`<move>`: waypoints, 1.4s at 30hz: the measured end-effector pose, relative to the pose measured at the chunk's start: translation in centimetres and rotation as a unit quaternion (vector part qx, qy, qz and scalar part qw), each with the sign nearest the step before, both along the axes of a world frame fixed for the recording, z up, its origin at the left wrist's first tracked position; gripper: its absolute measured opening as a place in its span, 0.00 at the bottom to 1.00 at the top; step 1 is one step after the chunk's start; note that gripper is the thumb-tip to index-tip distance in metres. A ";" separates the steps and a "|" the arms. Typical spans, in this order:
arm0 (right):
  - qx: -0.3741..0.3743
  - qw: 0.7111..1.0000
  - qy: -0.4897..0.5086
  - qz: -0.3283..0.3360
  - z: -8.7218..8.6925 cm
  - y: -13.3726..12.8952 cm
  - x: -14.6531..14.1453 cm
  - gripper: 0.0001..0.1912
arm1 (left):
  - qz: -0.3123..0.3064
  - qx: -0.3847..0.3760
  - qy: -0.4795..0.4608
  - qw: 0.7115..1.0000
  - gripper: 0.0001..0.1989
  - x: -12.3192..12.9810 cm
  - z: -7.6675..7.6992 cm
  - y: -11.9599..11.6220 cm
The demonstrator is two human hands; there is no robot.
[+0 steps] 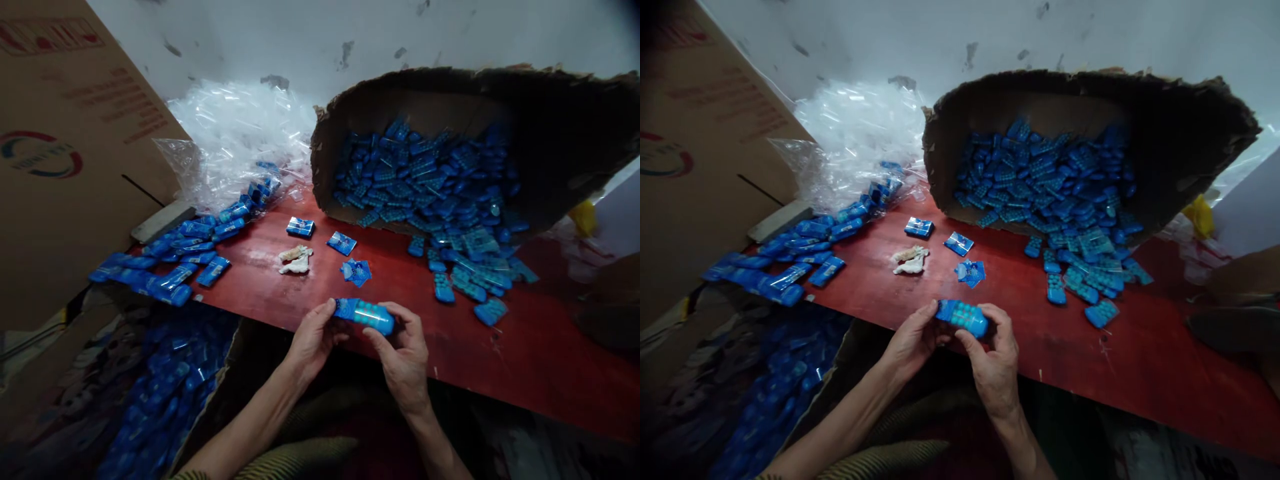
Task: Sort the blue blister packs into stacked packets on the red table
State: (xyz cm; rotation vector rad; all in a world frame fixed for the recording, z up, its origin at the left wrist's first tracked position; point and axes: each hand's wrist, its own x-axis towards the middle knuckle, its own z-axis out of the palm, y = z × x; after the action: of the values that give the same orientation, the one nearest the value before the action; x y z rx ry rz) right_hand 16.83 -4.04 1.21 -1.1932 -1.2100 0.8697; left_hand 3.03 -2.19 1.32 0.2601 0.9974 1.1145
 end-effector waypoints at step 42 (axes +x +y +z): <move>-0.230 0.907 0.195 0.294 -1.5 3.3 2.0 0.31 | -0.139 0.055 -0.170 0.974 0.12 0.2 -0.2 0.0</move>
State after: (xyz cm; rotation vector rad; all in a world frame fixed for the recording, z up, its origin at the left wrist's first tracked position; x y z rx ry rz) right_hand 18.81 -0.71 -0.30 -0.9389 -1.0655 1.8381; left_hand 3.27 -2.23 1.10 0.2781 0.5753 0.9207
